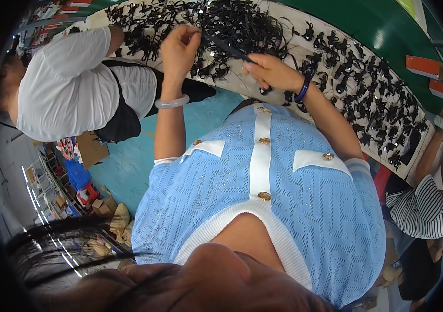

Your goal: Sorting and preparing small black electronic components on a factory assembly line.

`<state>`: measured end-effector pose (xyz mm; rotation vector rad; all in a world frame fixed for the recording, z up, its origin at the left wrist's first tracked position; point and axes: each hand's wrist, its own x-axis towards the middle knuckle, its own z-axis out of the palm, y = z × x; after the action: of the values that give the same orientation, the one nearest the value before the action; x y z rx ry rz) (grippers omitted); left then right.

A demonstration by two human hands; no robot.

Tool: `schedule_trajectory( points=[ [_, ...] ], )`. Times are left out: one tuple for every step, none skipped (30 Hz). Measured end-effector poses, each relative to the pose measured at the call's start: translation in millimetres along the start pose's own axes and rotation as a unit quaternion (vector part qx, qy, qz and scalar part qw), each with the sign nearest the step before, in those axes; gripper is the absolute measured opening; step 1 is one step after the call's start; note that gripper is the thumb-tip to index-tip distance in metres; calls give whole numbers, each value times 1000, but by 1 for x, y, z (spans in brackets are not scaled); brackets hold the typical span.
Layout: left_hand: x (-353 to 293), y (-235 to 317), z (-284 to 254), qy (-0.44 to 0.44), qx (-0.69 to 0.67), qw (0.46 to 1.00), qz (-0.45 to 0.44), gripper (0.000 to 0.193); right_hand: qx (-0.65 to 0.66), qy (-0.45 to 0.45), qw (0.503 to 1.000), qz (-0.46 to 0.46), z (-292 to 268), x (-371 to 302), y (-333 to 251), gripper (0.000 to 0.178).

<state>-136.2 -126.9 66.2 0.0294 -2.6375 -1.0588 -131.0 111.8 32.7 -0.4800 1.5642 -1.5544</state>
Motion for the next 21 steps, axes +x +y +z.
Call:
schedule_trajectory(
  points=[
    [-7, -21, 9, -14, 3, 998, -57, 10, -15, 6, 999, 33, 0, 2, 16, 25],
    [-15, -37, 19, -44, 1, 995, -86, 11, -31, 10, 997, 68, 1, 3, 28, 24],
    [-23, -52, 29, -74, 0, 990, -116, 11, -39, 8, 996, 85, 5, 3, 30, 24],
    [-29, -62, 39, -75, 16, 992, -103, 11, -45, 8, 994, 102, 7, 3, 33, 24],
    [-33, -68, 49, -74, 17, 992, -100, 11, -51, 9, 992, 118, 9, 5, 37, 24],
    [-37, -74, 57, -71, 18, 993, -97, 10, -73, 12, 990, 121, 10, 7, 40, 26],
    [-40, -85, 64, -86, 40, 991, -94, 13, -73, 10, 990, 122, 11, 10, 45, 26],
    [-41, -89, 69, -86, 39, 991, -96, 13, -100, 14, 990, 99, 11, 12, 50, 26],
    [-42, -92, 73, -96, 70, 989, -88, 15, -127, 18, 989, 76, 10, 14, 55, 26],
    [-43, -96, 76, -106, 100, 986, -81, 18, -127, 17, 989, 77, 10, 17, 60, 26],
    [-41, -91, 76, -145, 152, 972, -103, 22, -135, 20, 988, 72, 8, 20, 66, 26],
    [-41, -91, 76, -147, 151, 972, -103, 22, -142, 23, 987, 66, 6, 21, 71, 26],
    [-42, -90, 76, -161, 172, 968, -92, 21, -142, 24, 987, 68, 5, 23, 75, 26],
    [-42, -90, 75, -175, 193, 962, -81, 21, -159, 26, 985, 60, 5, 24, 77, 26],
    [-42, -90, 74, -176, 192, 962, -81, 21, -177, 29, 982, 51, 4, 25, 79, 26],
    [-42, -91, 72, -179, 182, 964, -72, 20, -176, 29, 983, 52, 3, 24, 79, 26],
    [-41, -91, 69, -182, 171, 966, -62, 19, -186, 29, 980, 58, 3, 25, 79, 26],
    [-40, -90, 65, -182, 171, 966, -62, 19, -195, 28, 978, 64, 2, 25, 78, 25],
    [-40, -88, 62, -164, 172, 971, -39, 18, -195, 28, 978, 64, 2, 24, 77, 25],
    [-39, -86, 58, -145, 172, 974, -17, 17, -212, 36, 976, 42, 2, 23, 77, 25],
    [-38, -84, 55, -145, 172, 974, -17, 17, -228, 43, 972, 19, 2, 22, 76, 25]
  ],
)
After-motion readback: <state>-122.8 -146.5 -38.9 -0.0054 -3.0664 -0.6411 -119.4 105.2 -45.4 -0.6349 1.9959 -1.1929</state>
